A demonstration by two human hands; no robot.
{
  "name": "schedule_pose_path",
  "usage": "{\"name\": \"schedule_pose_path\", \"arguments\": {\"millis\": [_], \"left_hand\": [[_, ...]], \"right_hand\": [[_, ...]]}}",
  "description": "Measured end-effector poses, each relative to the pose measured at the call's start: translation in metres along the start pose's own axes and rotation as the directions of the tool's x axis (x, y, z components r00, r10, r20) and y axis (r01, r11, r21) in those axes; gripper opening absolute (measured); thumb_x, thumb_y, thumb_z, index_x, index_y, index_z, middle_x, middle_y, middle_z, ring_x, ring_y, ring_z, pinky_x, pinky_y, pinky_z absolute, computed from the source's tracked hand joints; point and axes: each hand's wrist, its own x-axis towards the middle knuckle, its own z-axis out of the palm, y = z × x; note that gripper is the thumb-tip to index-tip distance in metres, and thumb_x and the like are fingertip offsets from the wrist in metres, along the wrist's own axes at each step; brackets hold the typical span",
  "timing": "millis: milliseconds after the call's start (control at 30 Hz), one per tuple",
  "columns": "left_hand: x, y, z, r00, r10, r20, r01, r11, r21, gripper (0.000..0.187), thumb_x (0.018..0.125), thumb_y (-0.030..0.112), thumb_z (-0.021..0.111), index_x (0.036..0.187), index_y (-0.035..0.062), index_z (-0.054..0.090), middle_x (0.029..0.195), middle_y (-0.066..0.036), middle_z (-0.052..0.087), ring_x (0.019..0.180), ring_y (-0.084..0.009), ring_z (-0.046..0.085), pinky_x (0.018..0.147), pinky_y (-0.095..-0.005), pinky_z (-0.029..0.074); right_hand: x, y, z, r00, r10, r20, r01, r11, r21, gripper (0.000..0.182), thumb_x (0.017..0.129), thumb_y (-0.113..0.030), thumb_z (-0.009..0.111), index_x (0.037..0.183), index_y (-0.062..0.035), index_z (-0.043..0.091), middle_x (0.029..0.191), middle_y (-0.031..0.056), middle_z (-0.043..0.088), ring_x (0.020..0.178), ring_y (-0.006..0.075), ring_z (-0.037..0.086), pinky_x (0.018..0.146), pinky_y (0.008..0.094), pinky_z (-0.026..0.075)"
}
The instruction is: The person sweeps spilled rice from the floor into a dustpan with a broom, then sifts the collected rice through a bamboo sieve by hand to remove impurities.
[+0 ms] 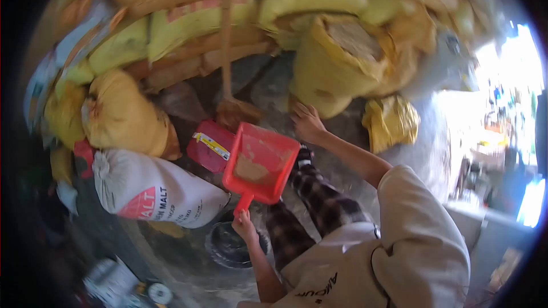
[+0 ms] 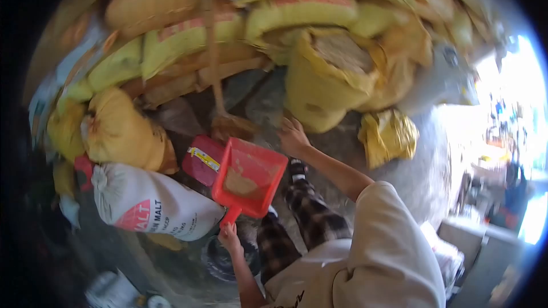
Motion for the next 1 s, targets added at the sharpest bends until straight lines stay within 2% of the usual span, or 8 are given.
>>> {"name": "schedule_pose_path", "arguments": {"millis": [67,167,267,367,567,700,833,1000], "left_hand": [[0.017,0.01,0.013,0.999,-0.016,0.04,0.016,1.0,0.002,0.02,0.087,0.012,0.061,0.086,-0.0079,0.06,0.092,-0.014,0.061,0.088,-0.0178,0.061,0.084,-0.0332,0.055],[0.035,0.02,0.037,0.975,-0.197,0.103,0.193,0.98,0.045,0.016,0.082,0.011,0.063,0.085,-0.0047,0.059,0.092,-0.012,0.06,0.087,-0.0194,0.061,0.083,-0.0301,0.055],[0.051,-0.008,0.059,0.933,-0.359,-0.013,0.357,0.925,0.126,0.018,0.078,0.011,0.064,0.088,-0.0041,0.059,0.095,-0.012,0.059,0.087,-0.0201,0.061,0.083,-0.0285,0.054],[0.035,-0.033,0.091,0.918,-0.395,0.02,0.379,0.893,0.243,0.022,0.078,0.012,0.064,0.091,-0.0044,0.058,0.098,-0.011,0.058,0.09,-0.0195,0.06,0.083,-0.0291,0.054],[-0.033,-0.105,0.15,0.88,-0.468,0.078,0.432,0.858,0.276,0.027,0.078,0.011,0.065,0.098,-0.0036,0.055,0.103,-0.013,0.058,0.097,-0.0235,0.06,0.089,-0.0315,0.053],[-0.068,-0.183,0.196,0.858,-0.511,0.056,0.477,0.831,0.287,0.026,0.079,0.01,0.063,0.1,-0.0038,0.055,0.105,-0.013,0.06,0.097,-0.023,0.06,0.092,-0.0328,0.052],[-0.111,-0.246,0.245,0.857,-0.514,0.045,0.486,0.833,0.263,0.023,0.079,0.007,0.062,0.099,-0.0046,0.058,0.102,-0.012,0.06,0.098,-0.0221,0.059,0.093,-0.0343,0.05],[-0.136,-0.315,0.293,0.853,-0.52,0.035,0.506,0.842,0.189,0.022,0.081,0.006,0.061,0.1,-0.004,0.058,0.104,-0.013,0.061,0.098,-0.0214,0.061,0.094,-0.0352,0.049]], "right_hand": [[-0.111,0.035,0.021,0.961,0.244,0.127,-0.252,0.966,0.055,0.035,0.072,-0.021,0.06,0.105,-0.0086,0.061,0.116,0.0134,0.056,0.123,0.0309,0.042,0.101,0.0504,0.031],[-0.274,0.058,0.034,0.574,0.741,0.349,-0.792,0.61,0.008,0.025,0.077,-0.023,0.054,0.093,-0.0072,0.064,0.105,0.0164,0.062,0.109,0.0349,0.053,0.091,0.0493,0.04],[-0.415,0.06,0.045,0.254,0.868,0.426,-0.955,0.296,-0.034,0.026,0.077,-0.023,0.053,0.091,-0.0045,0.065,0.097,0.0214,0.065,0.096,0.0401,0.06,0.083,0.0496,0.047],[-0.506,0.06,0.079,0.117,0.841,0.528,-0.985,0.167,-0.048,0.023,0.076,-0.022,0.054,0.087,-0.006,0.067,0.095,0.0207,0.066,0.093,0.0393,0.062,0.081,0.0468,0.05],[-0.52,0.141,0.144,0.126,0.783,0.609,-0.991,0.13,0.038,0.023,0.076,-0.022,0.056,0.088,-0.0075,0.068,0.091,0.019,0.067,0.093,0.0389,0.062,0.082,0.0448,0.051],[-0.483,0.288,0.228,0.328,0.832,0.448,-0.936,0.223,0.272,0.026,0.08,-0.023,0.056,0.094,-0.0038,0.066,0.095,0.0211,0.066,0.092,0.0397,0.062,0.081,0.0452,0.05],[-0.393,0.421,0.262,0.155,0.895,0.419,-0.87,-0.078,0.488,0.049,0.082,-0.03,0.061,0.122,-0.0027,0.054,0.105,0.0226,0.064,0.1,0.038,0.061,0.086,0.043,0.049],[-0.306,0.53,0.302,0.085,0.965,0.249,-0.95,0.003,0.312,0.092,0.075,-0.038,0.072,0.142,0.0001,0.023,0.137,0.0288,0.037,0.132,0.0425,0.03,0.105,0.049,0.03]]}}
